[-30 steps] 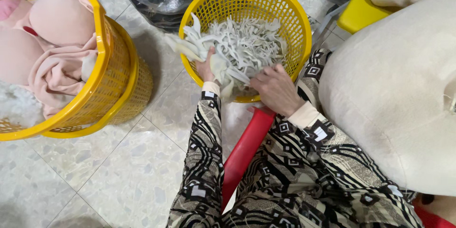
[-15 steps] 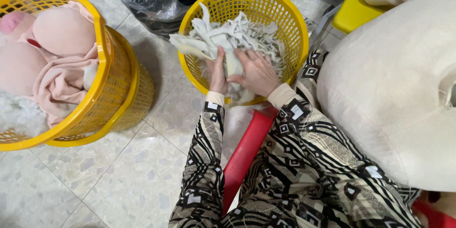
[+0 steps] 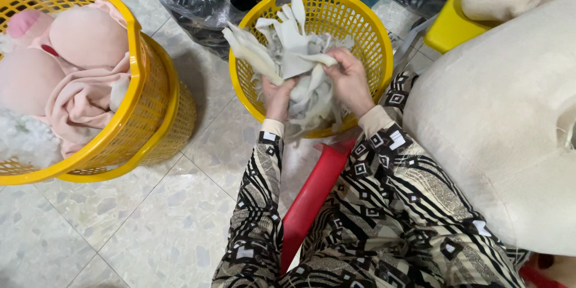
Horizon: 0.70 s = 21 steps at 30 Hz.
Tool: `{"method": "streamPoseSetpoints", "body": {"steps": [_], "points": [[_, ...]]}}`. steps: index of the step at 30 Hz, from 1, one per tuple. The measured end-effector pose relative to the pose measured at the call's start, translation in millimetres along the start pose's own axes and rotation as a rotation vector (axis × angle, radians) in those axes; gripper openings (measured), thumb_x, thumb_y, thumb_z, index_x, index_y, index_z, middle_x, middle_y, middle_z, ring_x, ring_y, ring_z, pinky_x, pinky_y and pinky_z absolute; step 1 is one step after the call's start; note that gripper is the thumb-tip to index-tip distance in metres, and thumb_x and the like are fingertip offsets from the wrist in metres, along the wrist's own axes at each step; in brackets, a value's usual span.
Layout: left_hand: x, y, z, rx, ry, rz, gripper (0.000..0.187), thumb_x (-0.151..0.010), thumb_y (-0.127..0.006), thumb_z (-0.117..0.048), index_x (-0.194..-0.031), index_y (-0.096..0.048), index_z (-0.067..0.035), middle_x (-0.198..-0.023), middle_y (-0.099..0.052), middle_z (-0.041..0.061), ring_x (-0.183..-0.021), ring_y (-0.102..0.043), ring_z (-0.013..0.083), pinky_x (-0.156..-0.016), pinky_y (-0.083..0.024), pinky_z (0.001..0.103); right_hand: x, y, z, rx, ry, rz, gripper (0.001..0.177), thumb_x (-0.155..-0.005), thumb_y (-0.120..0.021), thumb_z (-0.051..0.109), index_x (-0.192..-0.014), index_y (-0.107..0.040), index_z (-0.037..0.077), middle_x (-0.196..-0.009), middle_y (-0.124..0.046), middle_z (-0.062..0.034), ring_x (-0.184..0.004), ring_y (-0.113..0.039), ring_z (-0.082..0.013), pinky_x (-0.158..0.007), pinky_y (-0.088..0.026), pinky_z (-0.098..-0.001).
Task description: The person repeatedly pulls white fabric strips from a yellow basket and stuffs them into a large white plush toy. The hands work continuously to pack the material inside the opening of the toy.
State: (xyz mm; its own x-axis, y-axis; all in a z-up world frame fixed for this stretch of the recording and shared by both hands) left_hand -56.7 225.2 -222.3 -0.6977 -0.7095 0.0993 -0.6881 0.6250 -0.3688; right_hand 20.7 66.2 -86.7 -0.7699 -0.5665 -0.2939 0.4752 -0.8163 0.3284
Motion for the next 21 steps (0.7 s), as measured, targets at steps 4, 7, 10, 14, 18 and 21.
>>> {"method": "streamPoseSetpoints", "body": {"steps": [4, 7, 10, 14, 18, 21], "points": [[5.0, 0.0, -16.2, -0.459, -0.122, -0.132, 0.074, -0.072, -0.084, -0.008, -0.137, -0.049, 0.0, -0.119, -0.071, 0.017, -0.11, -0.07, 0.0295, -0.096, -0.052, 0.039, -3.8, 13.4, 26.2, 0.097, 0.147, -0.032, 0.012, -0.092, -0.065, -0.004, -0.104, -0.068, -0.002, -0.11, -0.065, -0.0081, -0.105, -0.063, -0.0201, -0.091, -0.049, -0.0283], [1.3, -14.3, -18.3, -0.472, -0.219, -0.108, 0.079, -0.069, -0.088, -0.01, -0.136, -0.047, 0.002, -0.12, -0.068, 0.02, -0.11, -0.067, 0.0305, -0.096, -0.052, 0.04, -5.4, 17.2, 35.4, 0.035, 0.159, -0.105, 0.009, -0.094, -0.065, -0.004, -0.102, -0.067, -0.002, -0.108, -0.066, -0.0076, -0.104, -0.063, -0.0188, -0.092, -0.049, -0.0286], [-5.8, -20.7, -7.7, -0.306, -0.21, -0.085, 0.076, -0.071, -0.086, -0.005, -0.136, -0.047, 0.004, -0.123, -0.068, 0.021, -0.111, -0.068, 0.0306, -0.097, -0.053, 0.039, -4.0, 18.1, 29.6, -0.044, 0.007, -0.105, 0.009, -0.097, -0.063, -0.002, -0.104, -0.069, -0.001, -0.102, -0.065, -0.0069, -0.096, -0.061, -0.0159, -0.087, -0.049, -0.0283], [-17.6, -17.3, 10.0, 0.097, -0.075, 0.0, 0.078, -0.075, -0.075, 0.001, -0.145, -0.04, 0.001, -0.132, -0.063, 0.017, -0.114, -0.066, 0.0271, -0.099, -0.054, 0.036, -8.9, 25.9, 10.6, -0.012, -0.05, 0.259, 0.02, -0.092, -0.066, 0.002, -0.111, -0.07, -0.001, -0.107, -0.069, -0.0056, -0.101, -0.064, -0.0128, -0.091, -0.049, -0.028], [-19.5, -13.9, 16.7, 0.191, -0.002, 0.04, 0.077, -0.081, -0.074, -0.001, -0.149, -0.037, -0.001, -0.132, -0.061, 0.014, -0.114, -0.065, 0.0246, -0.096, -0.056, 0.036, -11.6, 23.5, -13.1, 0.036, -0.174, 0.249, 0.05, -0.088, -0.068, 0.01, -0.137, -0.059, 0.001, -0.13, -0.063, -0.0156, -0.12, -0.063, -0.0264, -0.106, -0.048, -0.0355], [-18.9, -25.3, 17.3, 0.302, 0.075, 0.161, 0.075, -0.085, -0.069, -0.004, -0.151, -0.034, -0.003, -0.134, -0.059, 0.012, -0.115, -0.063, 0.0243, -0.095, -0.056, 0.038, -12.1, 5.9, -17.2, 0.279, 0.041, 0.329, 0.106, -0.074, -0.087, 0.013, -0.157, -0.024, -0.001, -0.15, -0.037, -0.0305, -0.136, -0.041, -0.043, -0.111, -0.034, -0.0436]]}}
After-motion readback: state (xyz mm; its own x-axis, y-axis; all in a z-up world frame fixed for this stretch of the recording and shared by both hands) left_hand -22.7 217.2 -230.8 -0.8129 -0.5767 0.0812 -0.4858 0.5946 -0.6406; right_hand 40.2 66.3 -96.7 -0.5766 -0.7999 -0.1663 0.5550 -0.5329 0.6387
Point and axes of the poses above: each hand's wrist, its own x-axis away from the middle knuckle, its own y-axis out of the back of the hand, z = x × y, the point moved 2 cm from there along -x, towards the middle knuckle
